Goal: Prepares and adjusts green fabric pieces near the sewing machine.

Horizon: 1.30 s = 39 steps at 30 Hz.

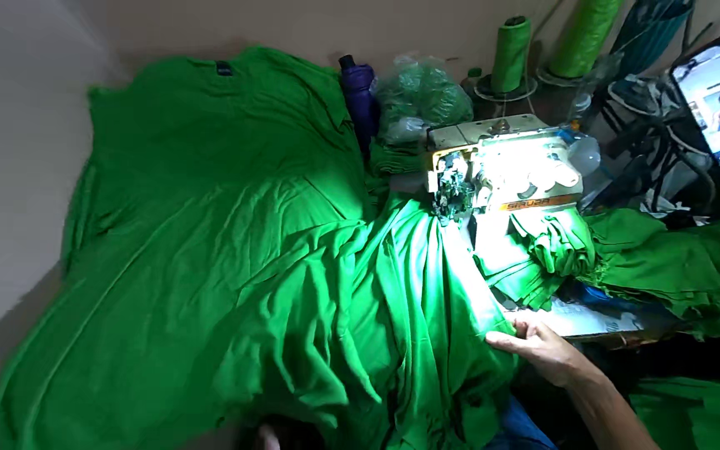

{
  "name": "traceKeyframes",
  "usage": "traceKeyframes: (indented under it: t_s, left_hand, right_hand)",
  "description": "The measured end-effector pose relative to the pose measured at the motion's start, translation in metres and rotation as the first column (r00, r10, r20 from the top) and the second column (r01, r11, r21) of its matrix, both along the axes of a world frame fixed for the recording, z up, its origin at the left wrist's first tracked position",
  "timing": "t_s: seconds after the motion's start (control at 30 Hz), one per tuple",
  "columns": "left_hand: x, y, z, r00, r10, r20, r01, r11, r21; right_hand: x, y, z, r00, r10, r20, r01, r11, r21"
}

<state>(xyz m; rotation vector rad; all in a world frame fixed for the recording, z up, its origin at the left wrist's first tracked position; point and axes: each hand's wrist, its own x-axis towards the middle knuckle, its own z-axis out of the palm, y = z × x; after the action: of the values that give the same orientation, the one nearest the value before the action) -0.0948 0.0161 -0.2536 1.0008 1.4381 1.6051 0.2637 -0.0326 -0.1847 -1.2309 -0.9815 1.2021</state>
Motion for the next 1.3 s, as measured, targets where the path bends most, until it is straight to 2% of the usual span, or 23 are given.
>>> traceKeyframes:
  t_s: [0.03,0.1,0.13,0.2,0.23,0.27,0.33,0.37,0.43,0.47,0.5,0.57,0.6,0.67,0.77,0.83,0.9,0.97,1.03,1.1,1.17,1.23,1.3]
  left_hand:
    - [-0.002,-0.007,-0.008,0.993,-0.055,0.103,0.070,0.986,-0.148]
    - [0.013,-0.031,-0.020,0.937,-0.319,0.139,0.346,0.899,-0.268]
    - [0.020,-0.043,-0.025,0.868,-0.476,0.143,0.497,0.816,-0.297]
    - [0.019,-0.052,-0.017,0.650,-0.754,0.090,0.737,0.597,-0.317]
    - [0.005,-0.048,-0.003,0.525,-0.851,-0.015,0.798,0.499,-0.338]
    - [-0.014,-0.041,0.022,0.445,-0.885,-0.135,0.800,0.461,-0.384]
    - [-0.066,-0.019,0.088,0.415,-0.819,-0.397,0.717,0.563,-0.411]
    - [-0.094,-0.003,0.126,0.428,-0.738,-0.521,0.669,0.647,-0.366]
    - [-0.153,0.045,0.180,0.483,-0.405,-0.776,0.498,0.856,-0.137]
    - [-0.172,0.077,0.197,0.497,-0.200,-0.844,0.379,0.926,0.004]
    - [-0.179,0.106,0.209,0.470,-0.024,-0.883,0.238,0.966,0.100]
    - [-0.172,0.144,0.221,0.359,0.141,-0.923,0.025,0.987,0.160]
    - [-0.165,0.156,0.221,0.310,0.178,-0.934,0.014,0.981,0.191]
    - [-0.141,0.169,0.207,0.284,0.268,-0.921,0.144,0.937,0.318]
    - [-0.059,0.119,0.176,0.399,0.292,-0.869,0.347,0.829,0.438]
    - [-0.028,0.087,0.140,0.446,0.371,-0.815,0.378,0.747,0.547]
    - [-0.022,0.071,0.115,0.497,0.410,-0.765,0.361,0.704,0.612]
    - [-0.032,0.066,0.106,0.562,0.361,-0.744,0.365,0.699,0.614]
    - [-0.045,0.068,0.106,0.580,0.286,-0.763,0.411,0.705,0.577]
    - [-0.056,0.075,0.108,0.516,0.211,-0.830,0.494,0.718,0.490]
    - [-0.061,0.086,0.107,0.353,0.193,-0.915,0.567,0.734,0.374]
    - [-0.063,0.098,0.104,0.204,0.253,-0.946,0.589,0.740,0.325]
    - [-0.065,0.107,0.101,0.231,0.280,-0.932,0.576,0.732,0.363]
  right_hand:
    - [0.002,-0.003,-0.002,0.999,0.010,-0.048,-0.010,1.000,-0.013]
    - [0.003,-0.008,-0.009,0.989,0.014,-0.147,-0.014,1.000,0.003]
    - [0.002,-0.010,-0.013,0.982,0.022,-0.186,-0.018,1.000,0.023]
    - [0.001,-0.017,-0.014,0.973,0.070,-0.218,-0.053,0.995,0.080]
    - [0.002,-0.023,-0.013,0.971,0.119,-0.206,-0.095,0.988,0.123]
    - [0.004,-0.030,-0.011,0.969,0.181,-0.170,-0.152,0.974,0.169]
    - [0.010,-0.041,-0.008,0.957,0.284,-0.062,-0.261,0.932,0.251]
    - [0.010,-0.046,-0.006,0.945,0.327,-0.013,-0.311,0.909,0.279]
    - [0.005,-0.052,-0.008,0.920,0.391,0.040,-0.385,0.875,0.292]
    - [-0.003,-0.052,-0.012,0.905,0.422,0.049,-0.418,0.863,0.285]
    - [-0.015,-0.052,-0.019,0.889,0.455,0.037,-0.448,0.852,0.271]
    - [-0.048,-0.054,-0.037,0.866,0.498,-0.046,-0.478,0.851,0.217]
    - [-0.064,-0.055,-0.046,0.861,0.499,-0.104,-0.476,0.860,0.185]
    - [-0.090,-0.063,-0.061,0.867,0.434,-0.245,-0.418,0.901,0.119]
    - [-0.107,-0.077,-0.071,0.929,0.206,-0.308,-0.222,0.975,-0.020]
    - [-0.107,-0.079,-0.072,0.958,0.127,-0.259,-0.149,0.986,-0.070]
    - [-0.105,-0.077,-0.072,0.974,0.136,-0.181,-0.149,0.987,-0.061]
    - [-0.107,-0.074,-0.073,0.977,0.150,-0.150,-0.158,0.987,-0.042]
    - [-0.111,-0.072,-0.076,0.965,0.184,-0.188,-0.197,0.979,-0.052]
    - [-0.115,-0.072,-0.087,0.943,0.254,-0.213,-0.270,0.961,-0.050]
    - [-0.114,-0.073,-0.100,0.914,0.375,-0.157,-0.386,0.922,-0.043]
    - [-0.115,-0.075,-0.109,0.903,0.422,-0.084,-0.428,0.901,-0.072]
    - [-0.115,-0.075,-0.112,0.914,0.403,-0.054,-0.406,0.910,-0.078]
